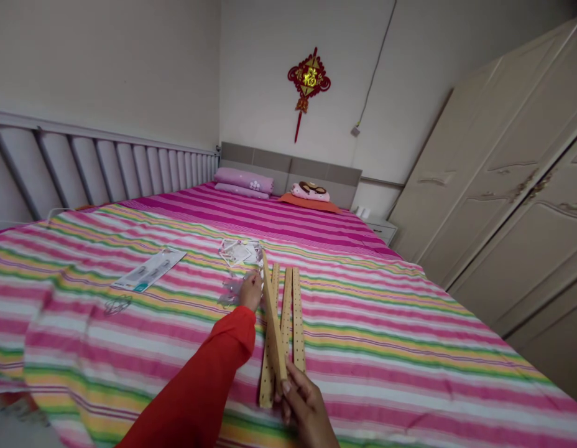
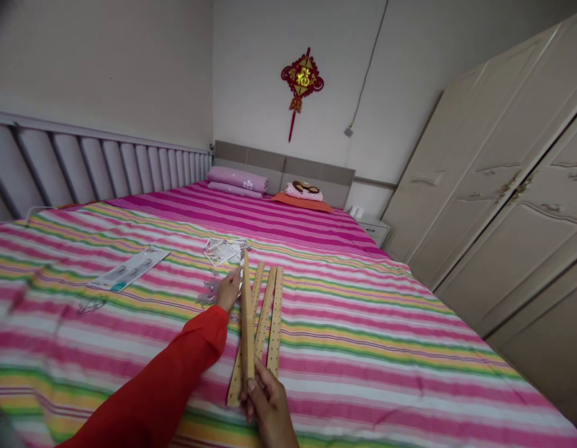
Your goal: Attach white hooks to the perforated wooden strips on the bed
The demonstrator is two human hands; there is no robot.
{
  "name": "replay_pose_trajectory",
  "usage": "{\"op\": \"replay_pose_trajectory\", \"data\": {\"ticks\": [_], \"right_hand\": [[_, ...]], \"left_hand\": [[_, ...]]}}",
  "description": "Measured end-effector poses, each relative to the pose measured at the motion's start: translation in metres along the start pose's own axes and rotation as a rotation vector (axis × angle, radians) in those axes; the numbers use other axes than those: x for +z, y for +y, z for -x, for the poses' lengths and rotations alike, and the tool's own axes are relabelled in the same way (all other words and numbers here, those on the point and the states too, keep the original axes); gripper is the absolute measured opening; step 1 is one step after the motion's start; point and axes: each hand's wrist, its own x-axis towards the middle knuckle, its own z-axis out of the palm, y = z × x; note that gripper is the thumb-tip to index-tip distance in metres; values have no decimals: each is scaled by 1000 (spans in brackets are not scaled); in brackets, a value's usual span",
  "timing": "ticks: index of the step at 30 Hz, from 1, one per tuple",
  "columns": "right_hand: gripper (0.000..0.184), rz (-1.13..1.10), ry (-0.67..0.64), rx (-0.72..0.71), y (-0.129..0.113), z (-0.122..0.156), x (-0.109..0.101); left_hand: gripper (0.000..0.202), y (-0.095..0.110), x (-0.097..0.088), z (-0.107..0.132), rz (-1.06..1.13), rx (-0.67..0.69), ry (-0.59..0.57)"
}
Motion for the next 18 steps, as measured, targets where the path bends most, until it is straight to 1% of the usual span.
{"op": "replay_pose_trajectory", "data": {"ticks": [3,6,9,11,15,18], "right_hand": [[62,16,-13,-4,6,4,-5],[63,36,-11,-1,11,9,-11],[61,65,8,-15,14,15,-14],[59,65,29,-32,15,19,-15],[57,4,50,-5,16,23,-18],[60,-58,47,33,18,23,-21]], "left_hand": [[36,1,-2,-4,-16,-29,24],[43,2,-5,-7,-1,-47,43],[46,3,-6,-8,24,-62,18],[44,3,-5,-9,48,-53,-3],[40,1,-1,-13,115,-15,-9],[43,-1,1,-16,136,-28,0]]}}
